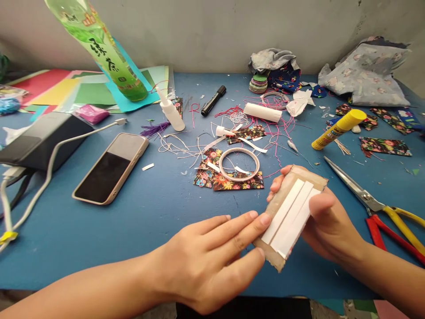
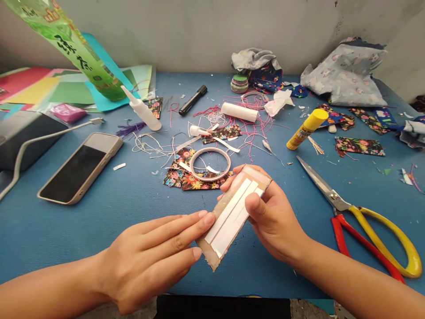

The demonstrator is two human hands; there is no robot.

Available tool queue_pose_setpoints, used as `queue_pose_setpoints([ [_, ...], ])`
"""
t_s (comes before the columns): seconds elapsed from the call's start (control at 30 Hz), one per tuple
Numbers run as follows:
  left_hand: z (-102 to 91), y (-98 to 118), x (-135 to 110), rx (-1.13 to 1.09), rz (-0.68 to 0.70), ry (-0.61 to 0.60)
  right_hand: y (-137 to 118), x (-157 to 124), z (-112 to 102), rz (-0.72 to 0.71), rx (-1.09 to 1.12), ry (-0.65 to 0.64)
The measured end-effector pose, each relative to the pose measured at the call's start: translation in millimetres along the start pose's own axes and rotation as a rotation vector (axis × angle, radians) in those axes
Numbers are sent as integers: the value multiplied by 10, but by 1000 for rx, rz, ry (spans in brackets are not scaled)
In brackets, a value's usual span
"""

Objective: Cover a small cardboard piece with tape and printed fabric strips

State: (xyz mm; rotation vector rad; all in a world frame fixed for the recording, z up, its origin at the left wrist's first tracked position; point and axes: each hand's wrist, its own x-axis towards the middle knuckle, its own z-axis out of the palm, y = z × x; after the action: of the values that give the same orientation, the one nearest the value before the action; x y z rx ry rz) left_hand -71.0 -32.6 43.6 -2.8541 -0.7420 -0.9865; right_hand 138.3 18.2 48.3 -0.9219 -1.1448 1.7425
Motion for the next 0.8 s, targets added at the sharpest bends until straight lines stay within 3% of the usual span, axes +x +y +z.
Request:
queue_pose_setpoints([
  [0.13, 72, 49, -29, -13, -47, 28, -19, 6, -17, 5, 21, 8],
  [0.3, 160, 106, -73, -298, -201, 75, -39, 3, -17, -27, 74, 7],
  [0.57, 142, 118, -112, -496, -305, 70, -68, 7, -53, -135, -24, 55],
  [0.7, 75, 82, -71, -791, -570, 76, -52, -21, -57, -167, -44, -19],
  [0.8, 36, 39, 4, -979, -832, 9, -14, -55, -36, -164, -36, -123],
])
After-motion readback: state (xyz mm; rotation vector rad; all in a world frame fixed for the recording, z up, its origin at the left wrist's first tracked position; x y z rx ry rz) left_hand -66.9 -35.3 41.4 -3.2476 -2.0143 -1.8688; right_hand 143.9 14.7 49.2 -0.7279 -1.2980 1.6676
